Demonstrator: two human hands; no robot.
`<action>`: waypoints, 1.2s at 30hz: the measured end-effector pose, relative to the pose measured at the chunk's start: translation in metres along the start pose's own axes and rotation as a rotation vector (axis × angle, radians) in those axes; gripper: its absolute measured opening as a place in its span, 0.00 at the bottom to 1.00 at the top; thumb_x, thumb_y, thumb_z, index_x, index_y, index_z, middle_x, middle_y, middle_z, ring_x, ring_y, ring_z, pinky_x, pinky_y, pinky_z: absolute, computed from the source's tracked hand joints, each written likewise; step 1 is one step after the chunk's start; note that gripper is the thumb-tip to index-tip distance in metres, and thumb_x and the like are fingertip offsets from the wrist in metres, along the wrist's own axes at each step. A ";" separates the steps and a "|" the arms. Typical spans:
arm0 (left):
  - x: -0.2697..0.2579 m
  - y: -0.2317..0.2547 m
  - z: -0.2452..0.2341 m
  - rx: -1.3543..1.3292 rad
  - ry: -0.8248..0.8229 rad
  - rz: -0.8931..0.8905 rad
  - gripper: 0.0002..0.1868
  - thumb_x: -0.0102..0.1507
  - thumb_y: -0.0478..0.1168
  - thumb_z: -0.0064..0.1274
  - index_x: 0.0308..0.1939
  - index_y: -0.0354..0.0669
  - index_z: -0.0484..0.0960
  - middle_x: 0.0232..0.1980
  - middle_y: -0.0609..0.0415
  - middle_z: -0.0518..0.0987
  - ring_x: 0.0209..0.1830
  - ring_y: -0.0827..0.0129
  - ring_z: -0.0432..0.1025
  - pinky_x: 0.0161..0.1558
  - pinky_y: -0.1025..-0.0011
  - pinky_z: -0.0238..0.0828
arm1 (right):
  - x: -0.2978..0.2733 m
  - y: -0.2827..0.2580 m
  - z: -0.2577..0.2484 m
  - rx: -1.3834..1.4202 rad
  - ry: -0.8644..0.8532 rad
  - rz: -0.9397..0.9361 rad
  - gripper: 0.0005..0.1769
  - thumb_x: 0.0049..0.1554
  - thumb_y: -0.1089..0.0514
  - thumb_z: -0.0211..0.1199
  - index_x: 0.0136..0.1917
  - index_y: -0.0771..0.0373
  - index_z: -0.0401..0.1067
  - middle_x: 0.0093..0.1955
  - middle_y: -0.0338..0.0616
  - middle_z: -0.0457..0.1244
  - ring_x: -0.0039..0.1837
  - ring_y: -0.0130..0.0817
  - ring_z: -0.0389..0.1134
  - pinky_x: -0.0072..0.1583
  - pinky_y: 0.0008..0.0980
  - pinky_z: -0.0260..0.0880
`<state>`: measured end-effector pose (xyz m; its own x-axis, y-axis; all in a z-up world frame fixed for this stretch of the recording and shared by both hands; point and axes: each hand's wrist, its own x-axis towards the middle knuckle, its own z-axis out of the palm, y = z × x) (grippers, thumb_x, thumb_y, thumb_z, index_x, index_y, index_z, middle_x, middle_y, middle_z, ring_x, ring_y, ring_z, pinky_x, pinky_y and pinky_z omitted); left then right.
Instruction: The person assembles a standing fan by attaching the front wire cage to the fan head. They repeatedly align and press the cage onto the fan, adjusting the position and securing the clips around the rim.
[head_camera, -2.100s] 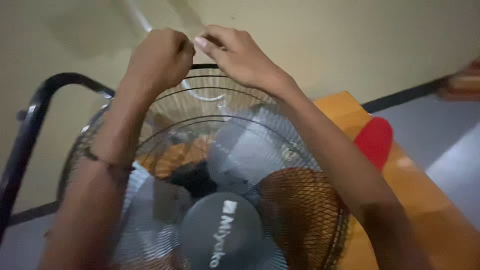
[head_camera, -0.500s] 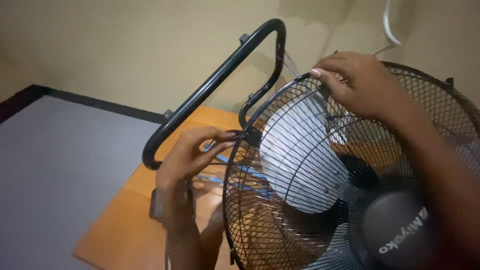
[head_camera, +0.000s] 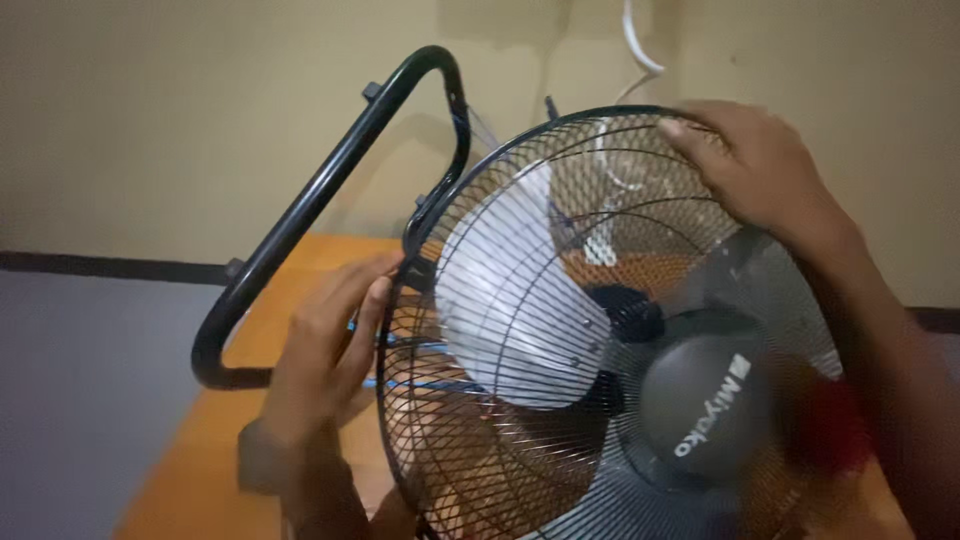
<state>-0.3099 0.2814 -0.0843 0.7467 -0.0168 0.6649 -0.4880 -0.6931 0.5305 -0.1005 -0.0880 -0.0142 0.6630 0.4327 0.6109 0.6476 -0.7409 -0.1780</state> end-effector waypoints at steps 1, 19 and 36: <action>0.004 0.008 0.010 -0.102 -0.009 -0.041 0.19 0.72 0.40 0.45 0.65 0.37 0.76 0.63 0.40 0.78 0.62 0.51 0.75 0.60 0.62 0.73 | -0.007 0.019 -0.003 0.004 0.002 0.078 0.26 0.71 0.41 0.55 0.68 0.64 0.74 0.63 0.59 0.68 0.64 0.54 0.67 0.63 0.51 0.63; 0.014 0.031 0.057 -0.374 0.109 -0.006 0.33 0.59 0.35 0.65 0.67 0.32 0.74 0.73 0.34 0.71 0.74 0.52 0.68 0.71 0.62 0.67 | -0.224 0.232 0.038 0.884 0.162 0.182 0.42 0.65 0.36 0.57 0.79 0.70 0.60 0.79 0.55 0.57 0.79 0.44 0.57 0.78 0.40 0.52; 0.017 0.041 0.065 -0.580 0.184 -0.131 0.38 0.58 0.29 0.61 0.72 0.23 0.68 0.71 0.32 0.73 0.77 0.53 0.67 0.77 0.59 0.61 | -0.201 0.160 0.003 0.785 0.198 0.391 0.34 0.60 0.54 0.65 0.75 0.71 0.65 0.73 0.58 0.62 0.73 0.43 0.63 0.74 0.40 0.61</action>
<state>-0.2882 0.2057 -0.0855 0.7521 0.2022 0.6273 -0.6022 -0.1758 0.7787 -0.1294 -0.2919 -0.1683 0.8601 0.0731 0.5048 0.5076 -0.2206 -0.8329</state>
